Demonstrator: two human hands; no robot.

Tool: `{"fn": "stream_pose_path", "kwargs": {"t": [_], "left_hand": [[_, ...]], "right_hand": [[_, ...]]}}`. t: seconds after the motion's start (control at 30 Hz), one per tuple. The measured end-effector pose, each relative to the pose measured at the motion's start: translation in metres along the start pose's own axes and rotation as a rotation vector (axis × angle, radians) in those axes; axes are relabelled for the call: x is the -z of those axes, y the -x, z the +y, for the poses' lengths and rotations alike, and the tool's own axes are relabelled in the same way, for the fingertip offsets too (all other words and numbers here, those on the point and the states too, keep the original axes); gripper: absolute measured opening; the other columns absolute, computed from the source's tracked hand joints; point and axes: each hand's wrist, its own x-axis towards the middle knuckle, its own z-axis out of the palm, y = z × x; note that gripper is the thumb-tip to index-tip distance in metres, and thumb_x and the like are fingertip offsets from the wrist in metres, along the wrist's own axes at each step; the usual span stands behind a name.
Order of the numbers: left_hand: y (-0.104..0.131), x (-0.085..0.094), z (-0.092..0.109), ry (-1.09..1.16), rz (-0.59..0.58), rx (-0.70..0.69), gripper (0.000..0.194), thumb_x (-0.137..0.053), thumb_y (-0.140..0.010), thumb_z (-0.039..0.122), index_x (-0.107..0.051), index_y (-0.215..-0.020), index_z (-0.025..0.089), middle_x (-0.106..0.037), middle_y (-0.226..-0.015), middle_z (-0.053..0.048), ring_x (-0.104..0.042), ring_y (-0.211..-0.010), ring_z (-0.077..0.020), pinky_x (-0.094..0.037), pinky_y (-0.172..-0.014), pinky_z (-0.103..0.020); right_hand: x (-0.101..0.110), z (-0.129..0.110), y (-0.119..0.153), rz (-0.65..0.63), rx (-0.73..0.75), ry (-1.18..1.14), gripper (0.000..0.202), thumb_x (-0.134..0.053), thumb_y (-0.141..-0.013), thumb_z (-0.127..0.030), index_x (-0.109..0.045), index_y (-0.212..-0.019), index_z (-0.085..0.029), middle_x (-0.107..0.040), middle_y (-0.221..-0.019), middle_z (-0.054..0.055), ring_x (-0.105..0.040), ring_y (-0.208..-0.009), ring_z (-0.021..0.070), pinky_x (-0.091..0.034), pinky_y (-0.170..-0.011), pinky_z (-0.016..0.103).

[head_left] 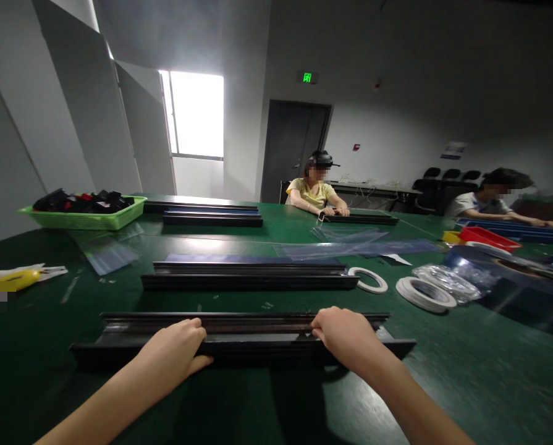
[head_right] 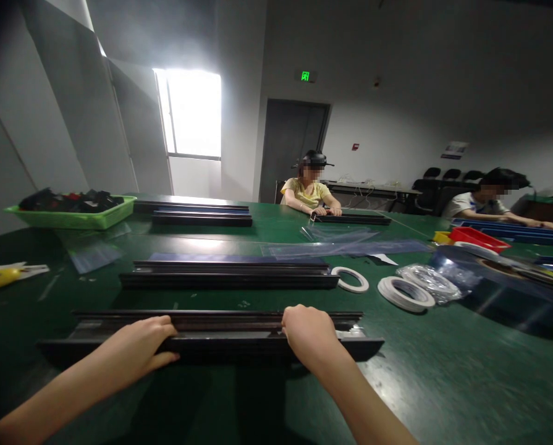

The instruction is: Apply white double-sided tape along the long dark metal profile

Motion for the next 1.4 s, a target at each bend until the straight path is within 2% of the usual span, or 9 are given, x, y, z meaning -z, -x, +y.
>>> {"fn": "stream_pose_path", "kwargs": {"t": [0.17, 0.33, 0.57, 0.77, 1.03, 1.27, 1.4], "left_hand": [[0.000, -0.002, 0.008, -0.117, 0.035, 0.003, 0.030, -0.057, -0.079, 0.039, -0.067, -0.097, 0.016, -0.065, -0.105, -0.012, -0.062, -0.100, -0.0275, -0.051, -0.085, -0.037], [-0.004, -0.010, 0.005, -0.156, 0.058, -0.003, 0.031, -0.058, -0.078, 0.038, -0.066, -0.099, 0.016, -0.064, -0.106, -0.014, -0.061, -0.102, -0.0299, -0.050, -0.087, -0.041], [-0.005, -0.010, 0.005, -0.127, 0.060, -0.021, 0.027, -0.059, -0.076, 0.035, -0.067, -0.097, 0.021, -0.065, -0.104, -0.011, -0.058, -0.106, -0.0292, -0.047, -0.091, -0.039], [-0.005, -0.009, 0.011, -0.130, 0.073, -0.058, 0.030, -0.057, -0.075, 0.032, -0.067, -0.100, 0.018, -0.064, -0.105, -0.012, -0.058, -0.105, -0.0293, -0.046, -0.093, -0.040], [-0.004, -0.010, 0.011, 0.027, 0.089, -0.170, 0.033, -0.052, -0.076, 0.025, -0.067, -0.105, 0.020, -0.066, -0.105, -0.008, -0.059, -0.102, -0.0239, -0.045, -0.095, -0.035], [-0.007, -0.010, 0.005, 0.064, 0.083, -0.242, 0.036, -0.050, -0.087, 0.040, -0.066, -0.113, 0.022, -0.066, -0.112, -0.008, -0.059, -0.106, -0.0246, -0.044, -0.099, -0.038], [-0.008, -0.009, 0.003, 0.049, 0.066, -0.254, 0.034, -0.048, -0.090, 0.041, -0.067, -0.113, 0.025, -0.067, -0.112, -0.007, -0.060, -0.106, -0.0247, -0.045, -0.097, -0.039]], "right_hand": [[-0.002, 0.001, -0.001, -0.001, -0.005, 0.007, 0.024, -0.053, -0.082, -0.023, -0.076, -0.086, -0.023, -0.075, -0.091, 0.011, -0.069, -0.087, 0.0279, -0.046, -0.069, 0.032], [-0.002, 0.000, -0.001, 0.002, 0.004, -0.001, 0.024, -0.052, -0.081, -0.023, -0.076, -0.083, -0.022, -0.074, -0.090, 0.011, -0.069, -0.085, 0.0278, -0.046, -0.068, 0.033], [-0.003, 0.000, -0.002, 0.011, 0.002, 0.006, 0.024, -0.052, -0.080, -0.023, -0.076, -0.082, -0.021, -0.074, -0.088, 0.012, -0.069, -0.085, 0.0289, -0.045, -0.067, 0.032], [-0.005, 0.001, -0.004, 0.016, -0.003, 0.003, 0.026, -0.052, -0.080, -0.023, -0.076, -0.088, -0.023, -0.075, -0.090, 0.012, -0.069, -0.086, 0.0284, -0.046, -0.068, 0.033], [-0.005, 0.002, -0.003, 0.020, 0.021, -0.002, 0.024, -0.052, -0.080, -0.022, -0.075, -0.081, -0.022, -0.075, -0.087, 0.011, -0.069, -0.082, 0.0278, -0.045, -0.065, 0.032], [-0.002, -0.001, -0.002, 0.014, 0.010, 0.002, 0.024, -0.052, -0.080, -0.022, -0.075, -0.082, -0.022, -0.074, -0.088, 0.011, -0.069, -0.085, 0.0275, -0.045, -0.067, 0.031], [-0.003, -0.001, -0.002, 0.030, 0.005, 0.023, 0.024, -0.052, -0.080, -0.022, -0.075, -0.083, -0.021, -0.075, -0.089, 0.011, -0.069, -0.086, 0.0284, -0.045, -0.068, 0.032]]}}
